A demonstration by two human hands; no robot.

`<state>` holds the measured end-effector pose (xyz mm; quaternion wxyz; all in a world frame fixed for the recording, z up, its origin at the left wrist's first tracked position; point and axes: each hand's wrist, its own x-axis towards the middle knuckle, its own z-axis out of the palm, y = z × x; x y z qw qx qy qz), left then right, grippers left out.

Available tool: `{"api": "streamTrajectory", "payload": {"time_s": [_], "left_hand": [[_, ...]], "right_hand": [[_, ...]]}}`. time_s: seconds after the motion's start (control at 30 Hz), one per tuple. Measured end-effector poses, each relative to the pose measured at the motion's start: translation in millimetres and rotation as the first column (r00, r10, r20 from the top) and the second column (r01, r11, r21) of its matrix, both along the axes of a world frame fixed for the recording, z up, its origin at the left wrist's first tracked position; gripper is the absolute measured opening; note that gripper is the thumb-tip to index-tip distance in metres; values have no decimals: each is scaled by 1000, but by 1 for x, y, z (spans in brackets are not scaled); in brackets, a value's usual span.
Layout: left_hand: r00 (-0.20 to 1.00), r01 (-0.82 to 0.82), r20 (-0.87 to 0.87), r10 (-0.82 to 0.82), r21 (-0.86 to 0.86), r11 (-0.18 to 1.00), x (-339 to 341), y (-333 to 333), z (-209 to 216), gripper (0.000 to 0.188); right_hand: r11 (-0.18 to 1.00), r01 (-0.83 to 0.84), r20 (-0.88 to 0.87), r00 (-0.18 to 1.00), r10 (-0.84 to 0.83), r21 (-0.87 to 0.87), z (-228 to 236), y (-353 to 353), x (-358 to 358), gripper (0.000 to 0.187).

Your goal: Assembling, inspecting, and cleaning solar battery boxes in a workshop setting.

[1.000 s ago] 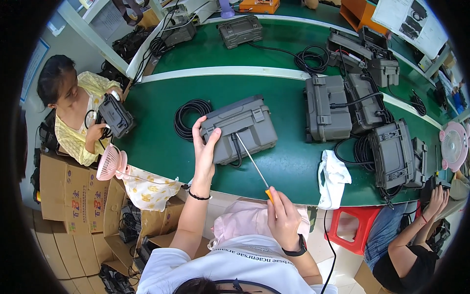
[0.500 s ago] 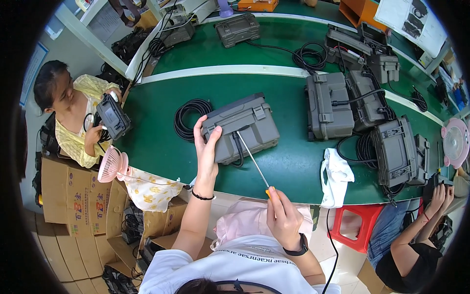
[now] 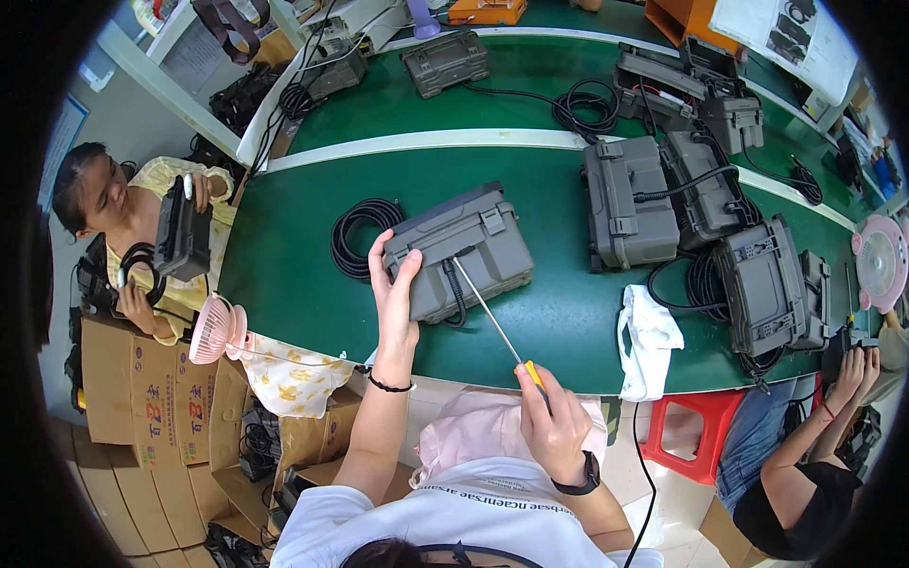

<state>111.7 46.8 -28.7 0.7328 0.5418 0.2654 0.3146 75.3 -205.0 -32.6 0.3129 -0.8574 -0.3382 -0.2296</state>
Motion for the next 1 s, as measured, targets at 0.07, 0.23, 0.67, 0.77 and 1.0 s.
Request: {"api": "streamTrajectory", "payload": {"time_s": [0.07, 0.23, 0.67, 0.77, 1.0], "left_hand": [[1000, -3, 2, 3, -10, 1000, 0, -1, 2, 60], [1000, -3, 9, 3, -10, 1000, 0, -1, 1, 60], [1000, 20, 6, -22, 229, 973, 1, 9, -4, 60], [1000, 15, 0, -16, 213, 977, 3, 10, -3, 60], [997, -61, 53, 51, 198, 978, 7, 2, -7, 58]], "right_hand": [[1000, 8, 4, 1000, -8, -9, 1, 0, 0, 43], [996, 37, 66, 997, -32, -80, 6, -2, 2, 46], [861, -41, -682, 592, 430, 507, -2, 2, 2, 44], [618, 436, -645, -104, 757, 655, 8, -7, 20, 48], [731, 206, -754, 282, 593, 651, 3, -8, 8, 42]]}}
